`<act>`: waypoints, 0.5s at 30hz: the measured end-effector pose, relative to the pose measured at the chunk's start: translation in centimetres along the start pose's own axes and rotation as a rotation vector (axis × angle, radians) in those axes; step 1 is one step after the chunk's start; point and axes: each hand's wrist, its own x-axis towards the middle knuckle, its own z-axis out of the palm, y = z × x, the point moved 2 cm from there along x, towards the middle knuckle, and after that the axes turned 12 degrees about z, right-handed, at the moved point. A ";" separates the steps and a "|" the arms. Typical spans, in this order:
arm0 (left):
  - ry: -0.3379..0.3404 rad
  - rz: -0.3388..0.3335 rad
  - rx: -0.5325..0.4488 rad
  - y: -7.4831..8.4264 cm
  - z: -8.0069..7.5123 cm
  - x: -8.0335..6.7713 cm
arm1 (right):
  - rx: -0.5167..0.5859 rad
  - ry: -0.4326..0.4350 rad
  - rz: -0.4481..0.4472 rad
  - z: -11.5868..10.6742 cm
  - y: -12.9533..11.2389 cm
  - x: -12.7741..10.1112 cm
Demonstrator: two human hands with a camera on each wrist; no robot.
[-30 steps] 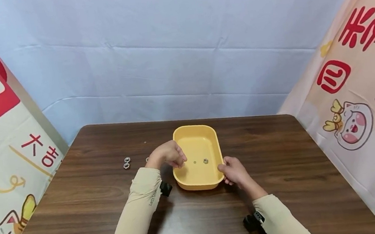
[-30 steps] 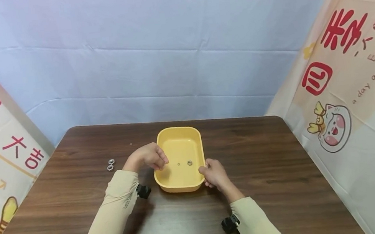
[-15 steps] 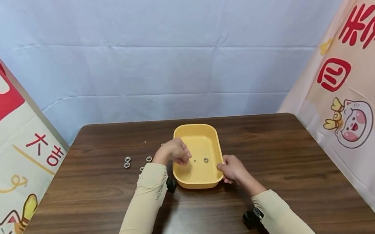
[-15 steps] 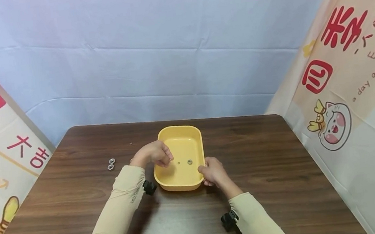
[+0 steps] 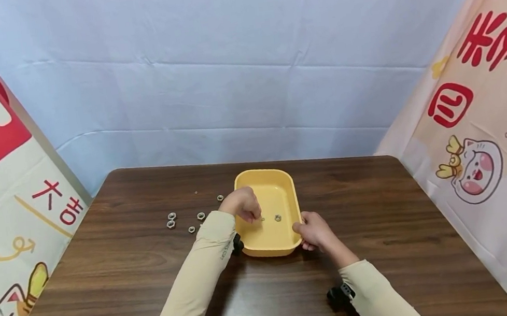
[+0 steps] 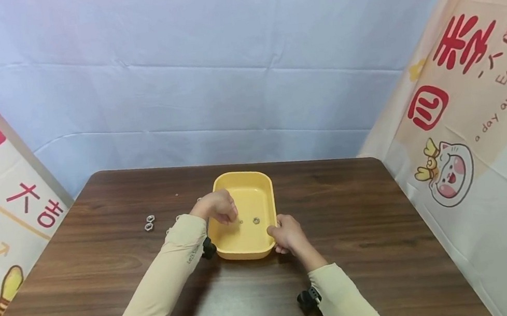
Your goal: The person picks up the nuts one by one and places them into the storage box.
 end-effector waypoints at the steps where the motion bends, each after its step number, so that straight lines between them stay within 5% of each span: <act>1: 0.003 -0.008 0.006 0.0 0.1 0.1 | 0.001 -0.002 0.001 0.0 0.0 0.0; 15: 0.041 -0.036 0.071 1.1 -0.3 1.0 | 0.003 0.000 0.003 0.2 0.1 0.3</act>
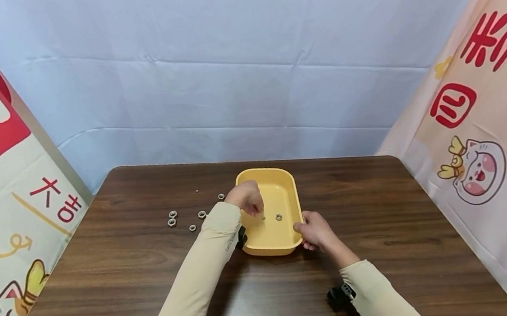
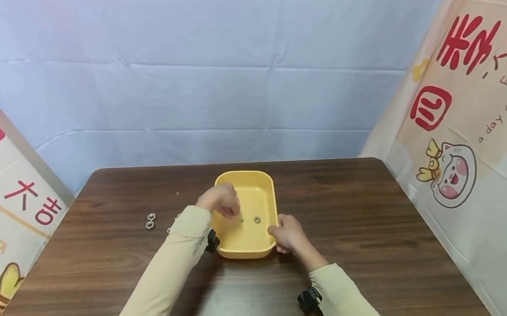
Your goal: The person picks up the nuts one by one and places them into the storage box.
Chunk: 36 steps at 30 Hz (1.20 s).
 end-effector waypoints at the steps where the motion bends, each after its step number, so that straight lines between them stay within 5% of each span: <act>1: 0.000 0.000 -0.005 0.1 0.0 0.0 | -0.001 0.001 -0.001 0.0 0.0 0.0; 12: -0.028 0.012 0.034 0.6 0.1 -0.4 | -0.020 0.011 -0.005 0.1 0.2 0.1; 18: -0.094 0.179 0.060 1.1 -0.3 -1.2 | -0.009 0.019 -0.017 0.0 0.3 -0.1; 22: -0.135 0.293 0.194 1.6 -0.3 -1.7 | -0.011 0.033 -0.030 0.0 0.2 -0.2; 28: -0.142 0.336 0.537 1.7 0.0 -2.2 | 0.006 0.024 -0.030 0.0 0.2 -0.2; 36: -0.138 0.324 0.609 1.9 0.2 -2.6 | 0.002 0.029 -0.029 0.1 0.3 -0.1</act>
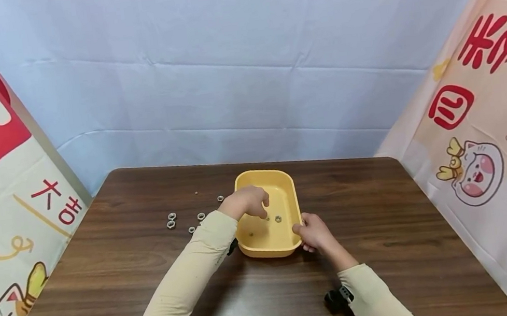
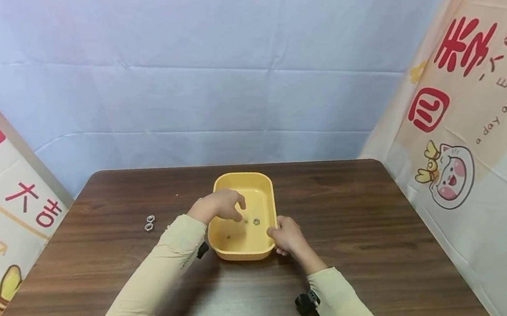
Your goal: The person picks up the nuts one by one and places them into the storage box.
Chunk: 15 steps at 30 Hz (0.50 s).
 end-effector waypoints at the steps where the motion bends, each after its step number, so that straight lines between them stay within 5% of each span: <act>1: -0.001 -0.001 0.000 0.0 0.0 0.0 | 0.000 -0.001 -0.001 0.0 0.0 0.0; 15: 0.095 -0.025 0.099 -0.3 0.3 -2.6 | 0.015 -0.026 0.004 -0.1 0.0 -0.3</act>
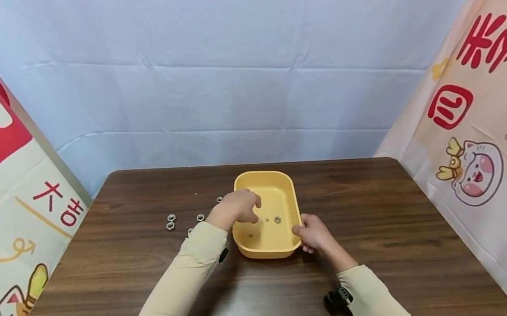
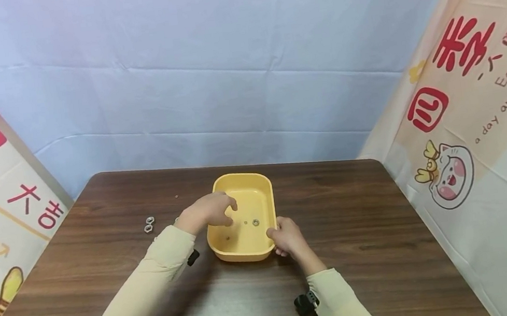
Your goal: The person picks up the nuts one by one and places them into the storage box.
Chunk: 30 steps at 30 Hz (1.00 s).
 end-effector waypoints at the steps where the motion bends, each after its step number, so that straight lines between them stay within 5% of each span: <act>1: 0.011 0.005 -0.002 -0.1 0.1 -0.3 | 0.001 -0.001 0.000 0.0 0.0 0.0; 11: 0.100 0.030 -0.001 -1.3 0.7 -2.3 | 0.003 -0.012 -0.002 0.1 0.3 0.1; 21: 0.114 -0.026 -0.027 -2.6 0.7 -3.3 | 0.007 -0.020 0.001 0.0 0.2 0.3; 30: 0.143 -0.001 -0.057 -3.8 1.2 -4.2 | 0.002 -0.024 0.000 0.1 0.1 0.5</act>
